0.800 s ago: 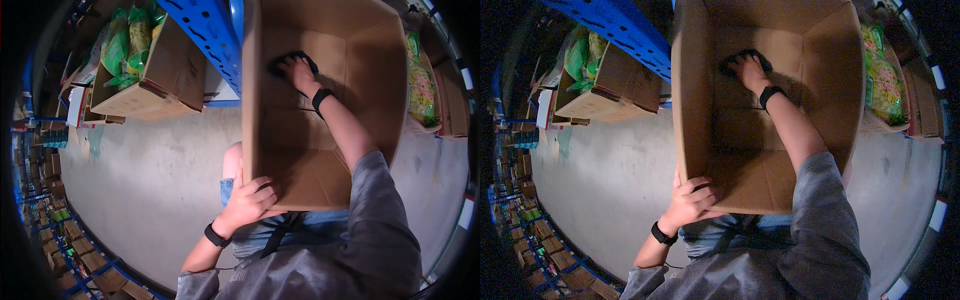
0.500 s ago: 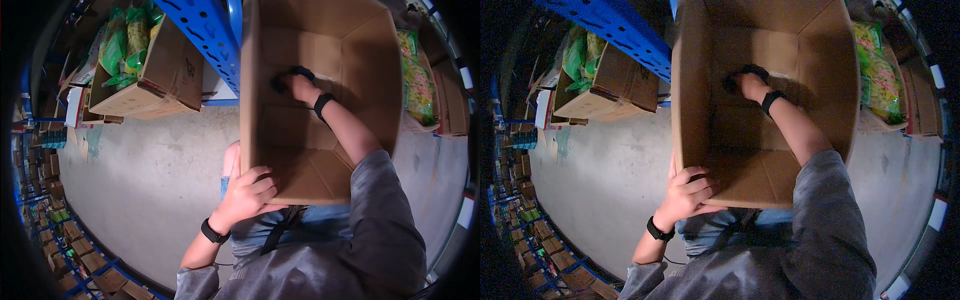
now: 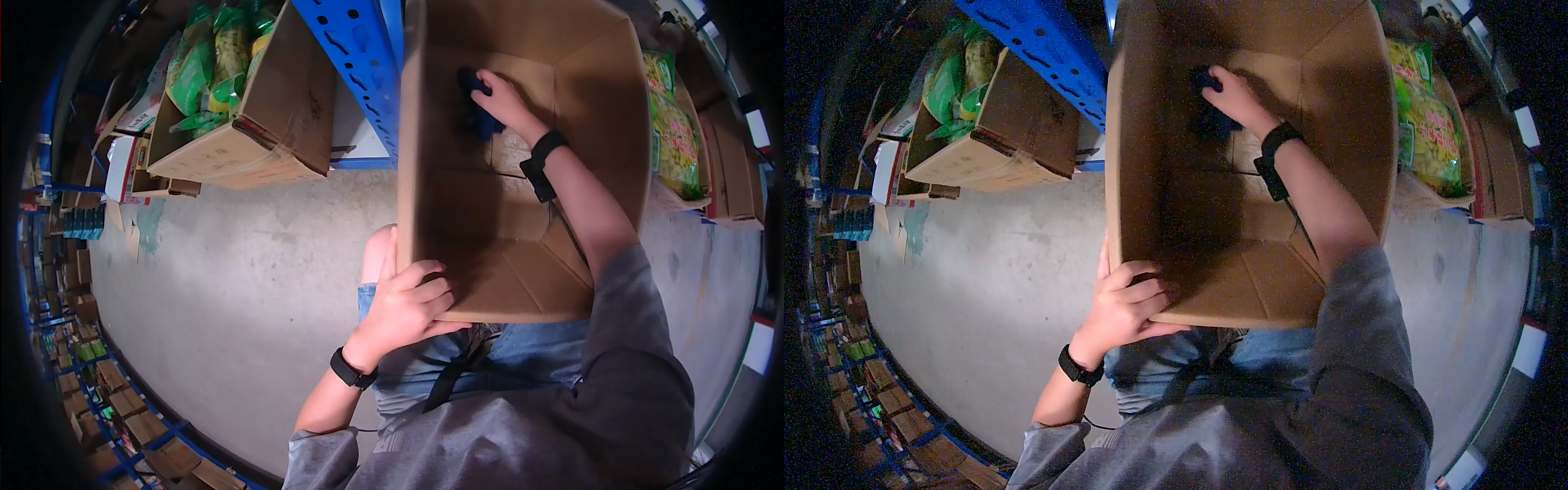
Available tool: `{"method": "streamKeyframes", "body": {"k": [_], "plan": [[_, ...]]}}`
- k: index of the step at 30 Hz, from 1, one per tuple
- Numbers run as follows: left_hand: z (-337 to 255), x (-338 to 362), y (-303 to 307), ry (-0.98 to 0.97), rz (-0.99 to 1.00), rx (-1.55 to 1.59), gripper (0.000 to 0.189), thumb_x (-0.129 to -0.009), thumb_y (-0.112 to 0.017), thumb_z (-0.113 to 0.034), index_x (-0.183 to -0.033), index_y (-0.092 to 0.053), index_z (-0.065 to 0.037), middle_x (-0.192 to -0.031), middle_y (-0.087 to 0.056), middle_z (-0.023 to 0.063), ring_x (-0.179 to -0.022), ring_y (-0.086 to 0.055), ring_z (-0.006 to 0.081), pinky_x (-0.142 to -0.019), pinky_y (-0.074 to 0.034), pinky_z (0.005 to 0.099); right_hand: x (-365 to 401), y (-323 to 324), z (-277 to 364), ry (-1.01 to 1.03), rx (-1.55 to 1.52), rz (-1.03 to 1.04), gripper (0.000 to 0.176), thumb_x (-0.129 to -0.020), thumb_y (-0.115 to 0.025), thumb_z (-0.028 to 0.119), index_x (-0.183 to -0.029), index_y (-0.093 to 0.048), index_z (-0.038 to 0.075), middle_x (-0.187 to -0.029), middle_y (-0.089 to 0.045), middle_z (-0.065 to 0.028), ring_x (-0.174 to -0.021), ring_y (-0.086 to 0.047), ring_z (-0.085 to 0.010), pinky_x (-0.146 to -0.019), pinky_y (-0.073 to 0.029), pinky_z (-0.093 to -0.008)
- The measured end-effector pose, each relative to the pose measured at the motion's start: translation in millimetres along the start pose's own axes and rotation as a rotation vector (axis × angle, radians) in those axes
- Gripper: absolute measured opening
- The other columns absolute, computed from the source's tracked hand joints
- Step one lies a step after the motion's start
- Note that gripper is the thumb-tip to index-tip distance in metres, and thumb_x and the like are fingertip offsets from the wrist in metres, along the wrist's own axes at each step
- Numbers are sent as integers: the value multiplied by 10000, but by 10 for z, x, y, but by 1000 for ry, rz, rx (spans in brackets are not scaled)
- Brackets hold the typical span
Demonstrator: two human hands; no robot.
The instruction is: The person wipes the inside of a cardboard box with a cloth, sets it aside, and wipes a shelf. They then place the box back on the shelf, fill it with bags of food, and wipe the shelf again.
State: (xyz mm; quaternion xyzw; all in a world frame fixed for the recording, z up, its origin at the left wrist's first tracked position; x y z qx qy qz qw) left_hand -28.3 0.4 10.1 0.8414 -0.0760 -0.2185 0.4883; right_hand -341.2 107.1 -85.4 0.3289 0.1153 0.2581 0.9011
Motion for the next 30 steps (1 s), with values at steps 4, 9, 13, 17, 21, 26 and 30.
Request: {"method": "streamKeyframes", "body": {"k": [4,9,13,17,21,26,30], "plan": [[-20,49,-20,3,37,-33,326,-571,-640,-467,-658,-621,-153,-717,-549,-73,-856,-500,152,-938,-160,630,-183,-344,-106,161,628,6,375,-704,-564,196,-1053,-488,84,-989,-537,-177,-958,-491,-326,-806,-384,-412],[-24,95,-74,19,47,-44,321,-576,-626,-460,-668,-616,-153,-758,-554,-76,-870,-492,145,-931,-159,634,-263,-813,-328,179,678,39,286,-743,-484,141,-1027,-481,106,-905,-583,-148,-863,-559,-292,-725,-441,-391],[-35,90,-94,32,17,-7,301,-605,-613,-419,-673,-598,-127,-779,-541,-61,-891,-480,142,-920,-186,628,0,-893,-214,359,936,279,221,-756,-453,97,-963,-530,96,-861,-601,-132,-767,-595,-281,-659,-482,-355],[-40,77,-66,22,25,-24,298,-611,-615,-419,-688,-604,-131,-798,-549,-71,-883,-488,134,-917,-184,628,142,-915,-211,253,638,389,210,-744,-487,158,-913,-566,62,-859,-601,-145,-824,-581,-281,-695,-477,-360],[-48,80,-54,21,42,-27,297,-609,-621,-416,-706,-610,-136,-815,-556,-75,-881,-492,134,-925,-170,624,221,-1104,-495,443,698,460,268,-748,-484,262,-931,-582,92,-909,-591,-138,-827,-572,-303,-717,-466,-370],[-55,109,-66,20,48,-41,311,-603,-625,-425,-729,-615,-140,-829,-560,-78,-894,-487,132,-931,-164,616,-78,-934,-624,-63,384,344,333,-779,-455,338,-945,-576,76,-933,-585,-138,-855,-555,-310,-728,-443,-370],[-55,150,-132,15,44,-56,306,-606,-625,-426,-736,-617,-149,-833,-560,-84,-901,-484,127,-933,-169,608,-379,-899,-529,-340,-631,-233,306,-778,-494,200,-1013,-514,5,-892,-582,-134,-789,-556,-236,-702,-441,-334]]}}
Point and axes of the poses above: each hand's wrist, its own x-axis away from the middle knuckle, its own y-axis out of the back of the hand, z = x × y, the point moved 1 cm from there along -x, towards the middle knuckle
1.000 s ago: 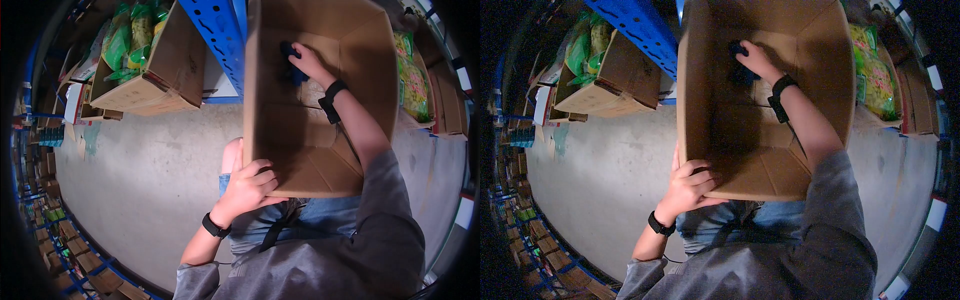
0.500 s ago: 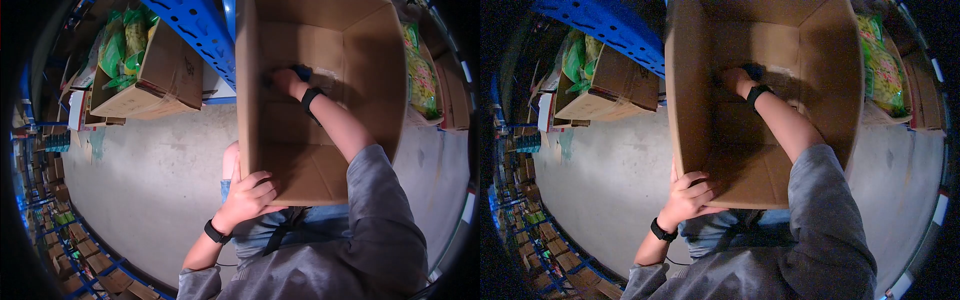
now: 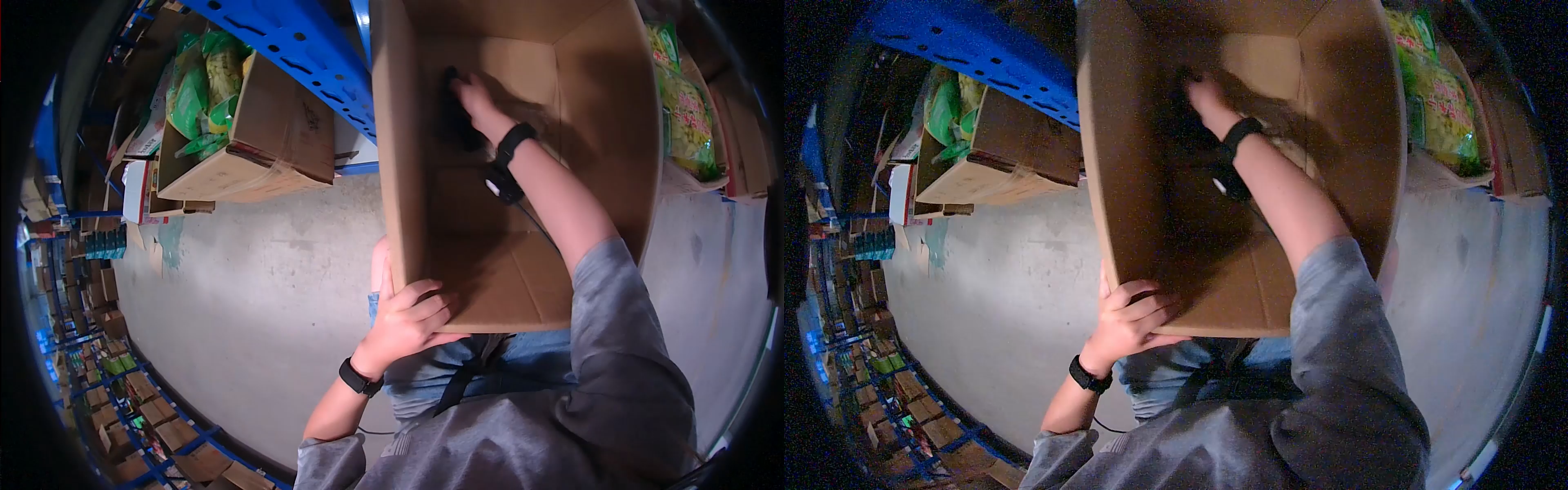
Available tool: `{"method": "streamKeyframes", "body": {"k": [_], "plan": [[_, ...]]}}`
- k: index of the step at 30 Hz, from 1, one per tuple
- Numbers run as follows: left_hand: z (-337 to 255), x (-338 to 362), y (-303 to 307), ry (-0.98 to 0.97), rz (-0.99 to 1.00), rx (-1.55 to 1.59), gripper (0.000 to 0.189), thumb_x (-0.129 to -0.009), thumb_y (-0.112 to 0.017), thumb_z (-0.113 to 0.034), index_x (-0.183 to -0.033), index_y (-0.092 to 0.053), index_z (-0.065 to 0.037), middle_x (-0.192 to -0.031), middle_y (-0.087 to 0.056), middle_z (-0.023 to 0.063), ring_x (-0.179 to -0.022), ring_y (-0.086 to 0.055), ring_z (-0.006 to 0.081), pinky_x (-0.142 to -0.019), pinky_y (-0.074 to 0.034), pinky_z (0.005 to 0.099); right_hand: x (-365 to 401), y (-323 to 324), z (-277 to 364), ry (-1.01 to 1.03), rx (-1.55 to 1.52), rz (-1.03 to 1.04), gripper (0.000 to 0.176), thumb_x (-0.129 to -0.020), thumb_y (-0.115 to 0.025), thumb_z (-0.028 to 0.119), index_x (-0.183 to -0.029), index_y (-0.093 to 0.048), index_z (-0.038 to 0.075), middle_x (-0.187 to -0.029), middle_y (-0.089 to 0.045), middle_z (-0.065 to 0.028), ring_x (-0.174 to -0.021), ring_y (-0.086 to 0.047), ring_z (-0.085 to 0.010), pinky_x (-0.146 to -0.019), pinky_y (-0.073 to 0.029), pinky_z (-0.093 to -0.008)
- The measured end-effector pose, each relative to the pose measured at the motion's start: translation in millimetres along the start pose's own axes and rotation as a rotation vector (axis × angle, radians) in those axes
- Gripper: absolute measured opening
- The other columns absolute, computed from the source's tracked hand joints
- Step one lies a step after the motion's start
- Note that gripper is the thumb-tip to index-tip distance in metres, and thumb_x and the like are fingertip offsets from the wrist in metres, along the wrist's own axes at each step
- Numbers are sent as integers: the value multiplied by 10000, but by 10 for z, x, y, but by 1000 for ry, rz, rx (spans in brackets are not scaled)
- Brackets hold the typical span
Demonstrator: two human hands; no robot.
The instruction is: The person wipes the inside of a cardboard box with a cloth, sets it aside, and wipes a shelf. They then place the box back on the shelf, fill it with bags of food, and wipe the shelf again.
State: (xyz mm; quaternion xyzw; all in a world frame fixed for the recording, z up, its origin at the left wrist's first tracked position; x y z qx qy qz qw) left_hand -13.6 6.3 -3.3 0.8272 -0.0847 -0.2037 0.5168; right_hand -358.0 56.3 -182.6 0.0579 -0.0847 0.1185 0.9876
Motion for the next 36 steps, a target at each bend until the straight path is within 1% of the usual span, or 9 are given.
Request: {"method": "streamKeyframes", "body": {"k": [2,12,14,16,20,24,27,30,36], "plan": [[-11,20,-21,16,3,-7,303,-607,-625,-425,-741,-618,-153,-833,-559,-87,-901,-483,125,-935,-174,603,-153,-208,-111,-92,-310,127,296,-779,-484,183,-1020,-506,12,-878,-574,-107,-803,-536,-207,-717,-430,-318],[-14,37,-57,0,11,-34,338,-573,-631,-450,-752,-640,-163,-845,-585,-91,-877,-485,143,-877,-255,525,1115,-349,-39,-15,197,287,440,-744,-518,214,-1139,-465,29,-1101,-517,-148,-1034,-481,-255,-888,-365,-342],[-31,27,-42,28,19,-8,324,-599,-618,-430,-759,-631,-149,-819,-560,-88,-877,-491,124,-932,-164,625,1011,-359,-31,43,421,365,424,-747,-522,244,-1116,-487,39,-1058,-541,-140,-972,-515,-260,-849,-393,-343],[-24,16,-27,-2,32,-43,347,-569,-633,-450,-749,-640,-154,-832,-588,-89,-867,-491,149,-864,-264,507,504,-430,-572,2,276,462,357,-761,-507,247,-1063,-518,58,-969,-571,-119,-817,-557,-231,-736,-441,-349],[-29,3,-24,-14,36,-76,357,-554,-638,-462,-745,-645,-160,-848,-601,-92,-861,-491,164,-821,-321,447,-82,-464,-337,103,44,89,228,-797,-464,178,-964,-539,42,-814,-583,-96,-694,-546,-189,-609,-456,-338],[-44,29,-43,39,52,-15,337,-607,-604,-436,-768,-634,-142,-833,-571,-79,-866,-495,129,-913,-166,635,318,-453,51,68,554,144,374,-777,-521,215,-1061,-492,-26,-1075,-515,-204,-995,-486,-349,-812,-416,-369],[-41,29,-71,26,34,-32,345,-586,-618,-449,-758,-638,-151,-843,-579,-85,-869,-492,139,-872,-226,561,349,-619,-807,955,1018,162,231,-736,-481,179,-877,-583,28,-838,-591,-166,-816,-568,-311,-687,-476,-381],[-33,29,-60,-8,36,-78,366,-543,-644,-470,-741,-643,-163,-866,-596,-94,-874,-490,163,-800,-334,407,302,-578,-746,869,1393,631,232,-736,-474,183,-867,-590,31,-841,-595,-147,-818,-572,-301,-696,-470,-387],[-45,8,-23,-26,63,-104,361,-540,-657,-455,-750,-646,-162,-867,-595,-88,-862,-496,171,-768,-377,354,25,-483,28,368,676,64,182,-734,-488,195,-787,-623,86,-819,-603,-113,-769,-581,-273,-686,-457,-404]]}}
Point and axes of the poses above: each hand's wrist, its own x-axis away from the middle knuckle, its own y-axis out of the back of the hand, z = x × y, the point moved 1 cm from there along -x, towards the middle knuckle
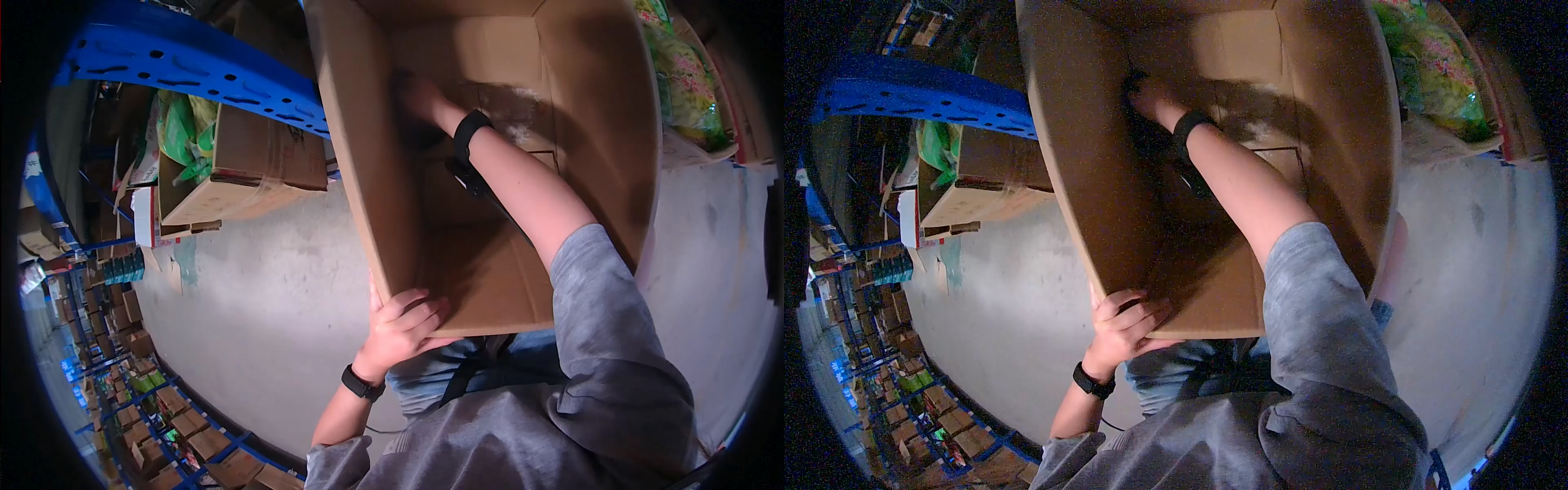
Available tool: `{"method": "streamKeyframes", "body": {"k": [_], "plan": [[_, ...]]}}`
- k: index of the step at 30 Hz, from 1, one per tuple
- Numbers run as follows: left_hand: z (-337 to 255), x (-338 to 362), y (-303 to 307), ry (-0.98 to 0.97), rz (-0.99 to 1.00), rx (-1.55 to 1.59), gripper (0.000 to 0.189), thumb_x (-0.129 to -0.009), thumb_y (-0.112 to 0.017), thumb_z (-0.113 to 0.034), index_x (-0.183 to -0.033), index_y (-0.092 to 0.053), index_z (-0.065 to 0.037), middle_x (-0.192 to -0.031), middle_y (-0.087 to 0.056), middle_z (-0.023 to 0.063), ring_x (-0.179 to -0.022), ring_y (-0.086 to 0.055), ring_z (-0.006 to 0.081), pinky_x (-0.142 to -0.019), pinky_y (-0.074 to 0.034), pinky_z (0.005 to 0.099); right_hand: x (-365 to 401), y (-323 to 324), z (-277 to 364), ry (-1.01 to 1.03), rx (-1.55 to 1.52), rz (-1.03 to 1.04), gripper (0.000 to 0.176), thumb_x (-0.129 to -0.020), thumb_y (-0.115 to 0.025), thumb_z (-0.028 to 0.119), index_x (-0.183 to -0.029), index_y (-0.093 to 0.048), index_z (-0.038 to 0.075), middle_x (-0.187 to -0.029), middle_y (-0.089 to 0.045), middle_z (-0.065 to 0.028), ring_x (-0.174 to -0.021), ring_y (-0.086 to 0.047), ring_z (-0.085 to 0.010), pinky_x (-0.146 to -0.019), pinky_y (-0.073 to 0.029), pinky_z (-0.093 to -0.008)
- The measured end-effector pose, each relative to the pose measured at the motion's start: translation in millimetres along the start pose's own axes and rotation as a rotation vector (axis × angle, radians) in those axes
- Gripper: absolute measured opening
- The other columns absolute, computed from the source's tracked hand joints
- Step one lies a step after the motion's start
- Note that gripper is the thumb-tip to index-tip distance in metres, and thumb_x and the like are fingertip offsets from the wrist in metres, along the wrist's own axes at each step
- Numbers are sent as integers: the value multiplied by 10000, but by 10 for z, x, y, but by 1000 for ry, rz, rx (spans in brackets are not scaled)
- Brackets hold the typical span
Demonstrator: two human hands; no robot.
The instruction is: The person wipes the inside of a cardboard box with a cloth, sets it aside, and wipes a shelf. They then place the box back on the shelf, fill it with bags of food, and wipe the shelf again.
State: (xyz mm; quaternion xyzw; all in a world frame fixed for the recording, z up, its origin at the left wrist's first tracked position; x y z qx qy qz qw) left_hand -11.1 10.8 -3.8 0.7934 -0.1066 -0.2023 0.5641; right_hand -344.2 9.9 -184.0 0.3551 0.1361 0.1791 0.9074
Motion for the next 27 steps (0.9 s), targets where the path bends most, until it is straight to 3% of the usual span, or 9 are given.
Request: {"method": "streamKeyframes", "body": {"k": [4,7,10,14,17,21,23,25,27], "plan": [[21,61,-90,-1,-34,34,357,-538,-665,-441,-757,-647,-161,-863,-597,-86,-851,-505,170,-753,-394,351,388,-527,-368,696,914,119,201,-764,-449,178,-751,-626,83,-819,-601,-134,-766,-567,-276,-740,-421,-477],[12,48,-92,-2,-47,46,356,-534,-670,-434,-759,-646,-159,-863,-598,-85,-847,-509,168,-748,-400,353,794,-698,-344,348,223,126,223,-756,-443,163,-832,-612,39,-878,-589,-167,-838,-557,-277,-775,-433,-407],[11,34,-57,-21,-54,33,349,-532,-669,-435,-742,-641,-157,-857,-598,-83,-848,-508,167,-745,-397,353,621,-578,-269,437,626,320,233,-753,-441,139,-870,-588,2,-903,-576,-196,-877,-548,-295,-768,-439,-373],[4,32,-60,-20,-63,30,339,-528,-666,-441,-704,-628,-153,-838,-596,-78,-856,-503,168,-747,-381,368,525,301,395,-35,-283,-56,226,-747,-461,144,-879,-576,0,-912,-551,-222,-885,-516,-356,-742,-431,-392],[-12,47,-64,22,-79,97,307,-577,-640,-397,-740,-626,-137,-835,-572,-74,-858,-492,137,-870,-279,538,737,296,453,-55,-157,39,228,-749,-466,162,-890,-573,19,-888,-552,-217,-877,-516,-366,-740,-432,-393],[-27,60,-85,23,-90,96,314,-569,-645,-409,-731,-627,-141,-830,-576,-74,-858,-493,152,-873,-298,490,1328,-77,241,146,237,532,225,-770,-429,158,-867,-588,32,-844,-582,-186,-830,-556,-331,-723,-455,-398],[-11,26,-40,-2,-97,68,330,-545,-661,-436,-703,-632,-148,-814,-588,-72,-848,-495,172,-833,-324,477,1452,89,299,45,245,616,226,-756,-461,186,-837,-588,18,-819,-589,-172,-793,-566,-313,-672,-462,-387],[-8,8,-20,-9,-95,63,336,-549,-656,-438,-709,-634,-144,-807,-587,-71,-839,-492,175,-860,-293,523,1246,-237,-425,331,66,457,265,-732,-497,231,-821,-591,0,-803,-592,-170,-749,-569,-294,-639,-456,-366],[-7,29,-18,-5,-101,62,342,-552,-651,-442,-712,-635,-140,-797,-583,-69,-832,-490,177,-877,-269,557,1046,813,315,-327,-79,317,278,-704,-529,246,-819,-591,0,-783,-590,-173,-702,-569,-269,-621,-446,-351]]}}
Point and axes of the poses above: each hand's wrist, its own x-axis away from the middle knuckle, its own y-axis out of the back of the hand, z = x × y, the point moved 1 cm from there along -x, towards the middle knuckle
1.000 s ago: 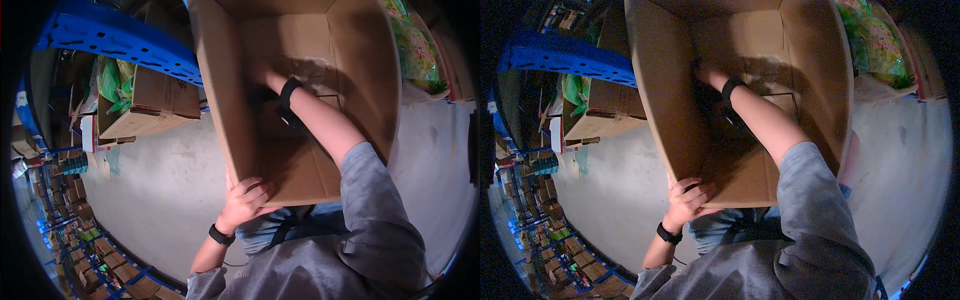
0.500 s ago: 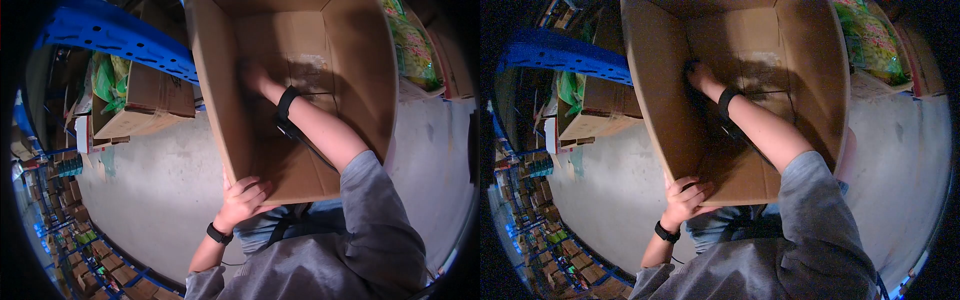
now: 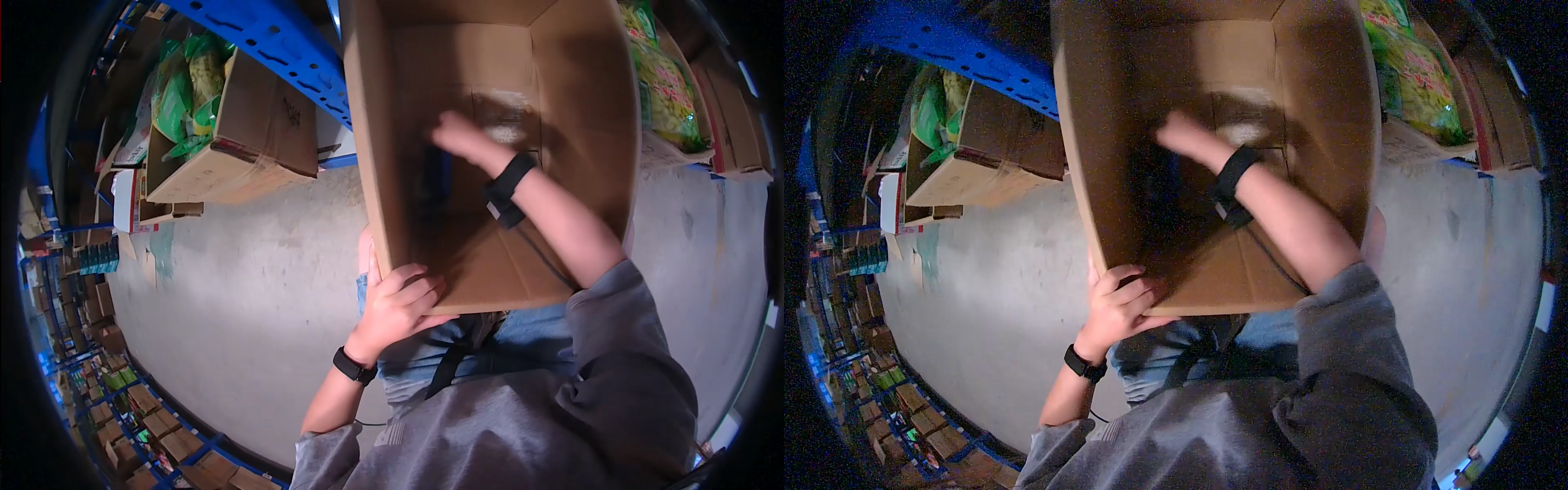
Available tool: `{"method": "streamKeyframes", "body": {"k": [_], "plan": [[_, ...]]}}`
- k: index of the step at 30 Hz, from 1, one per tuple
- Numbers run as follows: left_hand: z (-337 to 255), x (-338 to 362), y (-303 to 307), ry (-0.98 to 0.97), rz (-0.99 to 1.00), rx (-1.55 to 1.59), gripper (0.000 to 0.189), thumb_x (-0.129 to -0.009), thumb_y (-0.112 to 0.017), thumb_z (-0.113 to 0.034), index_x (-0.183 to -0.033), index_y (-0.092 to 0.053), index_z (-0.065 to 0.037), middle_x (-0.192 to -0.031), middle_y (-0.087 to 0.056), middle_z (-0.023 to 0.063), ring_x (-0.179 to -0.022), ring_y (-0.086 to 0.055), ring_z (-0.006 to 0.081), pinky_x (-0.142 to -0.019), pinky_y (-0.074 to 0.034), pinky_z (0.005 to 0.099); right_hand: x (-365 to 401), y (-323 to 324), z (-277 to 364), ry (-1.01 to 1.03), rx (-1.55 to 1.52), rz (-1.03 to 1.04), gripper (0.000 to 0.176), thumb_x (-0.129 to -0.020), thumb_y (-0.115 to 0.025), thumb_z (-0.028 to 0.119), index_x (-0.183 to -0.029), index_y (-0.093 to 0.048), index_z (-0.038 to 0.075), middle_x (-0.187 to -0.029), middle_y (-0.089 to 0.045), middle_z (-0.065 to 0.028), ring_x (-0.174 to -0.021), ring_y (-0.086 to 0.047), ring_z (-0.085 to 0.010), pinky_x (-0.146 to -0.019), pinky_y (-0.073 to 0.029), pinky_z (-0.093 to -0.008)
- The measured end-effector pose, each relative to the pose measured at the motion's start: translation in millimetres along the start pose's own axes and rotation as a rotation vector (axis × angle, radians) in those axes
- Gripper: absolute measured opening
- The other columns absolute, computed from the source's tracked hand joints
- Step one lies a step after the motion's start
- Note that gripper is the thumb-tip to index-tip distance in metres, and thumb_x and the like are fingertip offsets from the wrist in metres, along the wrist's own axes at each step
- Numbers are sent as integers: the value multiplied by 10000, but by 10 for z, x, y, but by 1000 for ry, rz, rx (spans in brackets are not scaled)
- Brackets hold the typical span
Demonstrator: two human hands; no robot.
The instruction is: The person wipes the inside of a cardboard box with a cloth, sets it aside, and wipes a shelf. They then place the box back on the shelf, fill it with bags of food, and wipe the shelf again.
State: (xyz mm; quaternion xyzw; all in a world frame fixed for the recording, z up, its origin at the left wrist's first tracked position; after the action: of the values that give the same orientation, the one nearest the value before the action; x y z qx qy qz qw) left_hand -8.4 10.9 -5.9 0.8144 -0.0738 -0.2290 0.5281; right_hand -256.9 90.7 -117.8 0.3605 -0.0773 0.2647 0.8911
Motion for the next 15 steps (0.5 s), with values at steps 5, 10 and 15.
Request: {"method": "streamKeyframes", "body": {"k": [5,10,15], "plan": [[21,2,-4,10,-15,83,354,-589,-622,-421,-752,-616,-107,-805,-562,-50,-861,-495,153,-930,-178,592,-61,779,-91,421,101,-274,303,-698,-559,199,-929,-576,4,-709,-576,-134,-648,-549,-282,-640,-441,-358],[22,-48,26,-11,-33,16,350,-555,-644,-452,-706,-634,-138,-751,-567,-59,-828,-489,172,-895,-231,599,-35,607,-275,340,672,-208,377,-677,-613,216,-1035,-571,108,-1131,-456,-121,-1052,-419,-327,-805,-392,-384],[30,-31,12,6,-28,64,358,-586,-627,-425,-735,-616,-101,-775,-555,-47,-836,-496,156,-927,-182,605,-133,193,-610,321,686,-177,379,-727,-491,15,-1087,-524,127,-1248,-346,-83,-1088,-346,-342,-877,-361,-420]]}}
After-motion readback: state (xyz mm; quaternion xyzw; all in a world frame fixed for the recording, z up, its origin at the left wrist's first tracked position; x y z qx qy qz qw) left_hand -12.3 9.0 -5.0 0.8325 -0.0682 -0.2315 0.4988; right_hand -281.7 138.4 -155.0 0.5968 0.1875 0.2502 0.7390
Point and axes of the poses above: each hand's wrist, its own x-axis away from the middle knuckle, its own y-axis out of the back of the hand, z = x × y, the point moved 1 cm from there along -x, towards the middle knuckle
